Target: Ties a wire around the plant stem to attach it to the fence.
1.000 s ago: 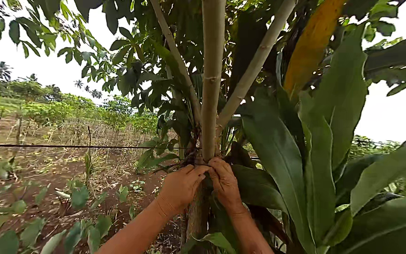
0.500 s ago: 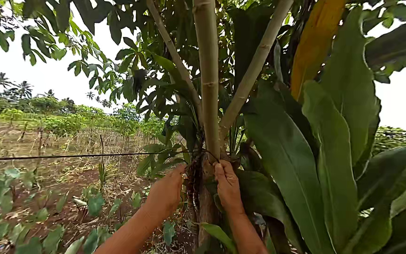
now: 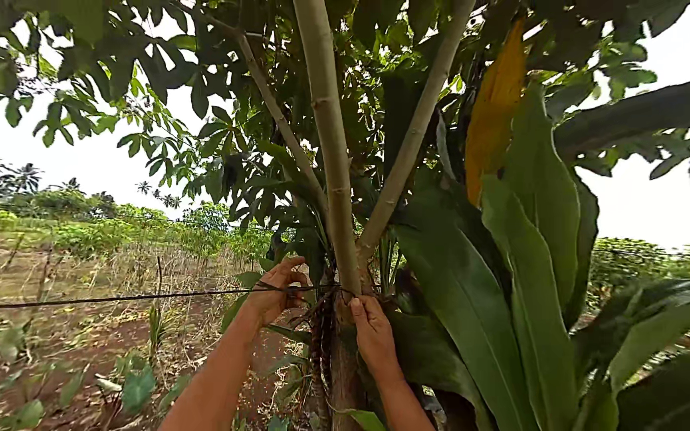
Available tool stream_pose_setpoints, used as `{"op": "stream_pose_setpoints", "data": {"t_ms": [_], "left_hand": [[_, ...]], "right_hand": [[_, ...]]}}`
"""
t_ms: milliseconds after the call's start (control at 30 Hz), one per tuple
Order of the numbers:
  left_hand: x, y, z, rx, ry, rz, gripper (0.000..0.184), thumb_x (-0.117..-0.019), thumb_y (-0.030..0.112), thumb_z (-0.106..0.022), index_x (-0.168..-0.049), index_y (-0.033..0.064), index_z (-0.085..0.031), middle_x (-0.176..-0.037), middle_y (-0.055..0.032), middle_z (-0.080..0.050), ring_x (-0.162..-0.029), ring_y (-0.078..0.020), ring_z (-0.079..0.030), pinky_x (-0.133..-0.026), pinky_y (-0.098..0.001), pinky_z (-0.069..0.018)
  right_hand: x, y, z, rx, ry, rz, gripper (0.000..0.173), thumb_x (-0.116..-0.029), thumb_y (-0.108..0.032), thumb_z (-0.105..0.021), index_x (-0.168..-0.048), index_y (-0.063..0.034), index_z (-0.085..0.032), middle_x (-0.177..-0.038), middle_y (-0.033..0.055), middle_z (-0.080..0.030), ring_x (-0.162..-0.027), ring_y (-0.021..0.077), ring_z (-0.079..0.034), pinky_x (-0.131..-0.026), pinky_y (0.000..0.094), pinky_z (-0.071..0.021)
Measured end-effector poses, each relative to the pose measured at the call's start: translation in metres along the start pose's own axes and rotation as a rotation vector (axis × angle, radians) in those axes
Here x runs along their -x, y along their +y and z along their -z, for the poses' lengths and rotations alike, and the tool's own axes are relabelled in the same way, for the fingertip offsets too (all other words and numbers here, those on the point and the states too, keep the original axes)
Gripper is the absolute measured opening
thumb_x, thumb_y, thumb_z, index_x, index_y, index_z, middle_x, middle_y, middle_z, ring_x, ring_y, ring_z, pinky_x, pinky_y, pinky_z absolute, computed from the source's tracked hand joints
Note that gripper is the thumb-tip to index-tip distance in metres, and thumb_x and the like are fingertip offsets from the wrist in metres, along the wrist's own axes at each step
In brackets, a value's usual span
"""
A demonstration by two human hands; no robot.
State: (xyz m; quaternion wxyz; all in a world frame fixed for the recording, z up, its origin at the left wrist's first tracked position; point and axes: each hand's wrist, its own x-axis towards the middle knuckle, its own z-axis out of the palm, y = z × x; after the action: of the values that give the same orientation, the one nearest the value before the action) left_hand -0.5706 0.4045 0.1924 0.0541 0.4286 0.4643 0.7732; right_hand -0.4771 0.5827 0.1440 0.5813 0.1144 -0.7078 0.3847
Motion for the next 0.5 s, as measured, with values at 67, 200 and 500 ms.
{"op": "stream_pose_setpoints", "data": {"t_ms": [67,200,500], "left_hand": [[-0.003,0.008,0.007,-0.047,-0.132,0.027,0.044,-0.1128,0.04,-0.026,-0.135,0.0147,-0.054,-0.088,-0.0005,-0.069,-0.065,-0.0092,-0.065,-0.055,-0.023,-0.0543],[-0.014,0.031,0.005,-0.313,-0.454,0.04,0.021,-0.101,0.027,-0.053,-0.116,0.0151,-0.062,-0.083,0.0091,-0.067,-0.065,-0.0002,-0.062,-0.054,-0.0158,-0.05],[-0.015,0.065,-0.023,-1.035,-0.481,0.118,0.024,-0.0989,0.023,-0.068,-0.117,0.006,-0.069,-0.096,-0.0006,-0.066,-0.074,-0.0024,-0.052,-0.067,-0.0224,-0.0421]], "right_hand": [[-0.001,-0.006,0.0,-0.012,-0.006,-0.049,0.027,-0.1053,-0.014,-0.048,-0.101,0.0045,-0.066,-0.098,0.0084,-0.061,-0.089,0.0091,-0.056,-0.083,0.0258,-0.0462],[-0.002,-0.012,0.0,0.012,-0.012,-0.055,0.024,-0.1048,-0.013,-0.051,-0.1,0.0042,-0.067,-0.097,0.0081,-0.061,-0.089,0.0092,-0.056,-0.083,0.0264,-0.0463],[-0.002,-0.02,0.002,0.129,-0.067,-0.065,0.027,-0.1061,-0.014,-0.05,-0.106,0.0065,-0.068,-0.1,0.0155,-0.062,-0.092,0.0197,-0.059,-0.085,0.0375,-0.0484]]}}
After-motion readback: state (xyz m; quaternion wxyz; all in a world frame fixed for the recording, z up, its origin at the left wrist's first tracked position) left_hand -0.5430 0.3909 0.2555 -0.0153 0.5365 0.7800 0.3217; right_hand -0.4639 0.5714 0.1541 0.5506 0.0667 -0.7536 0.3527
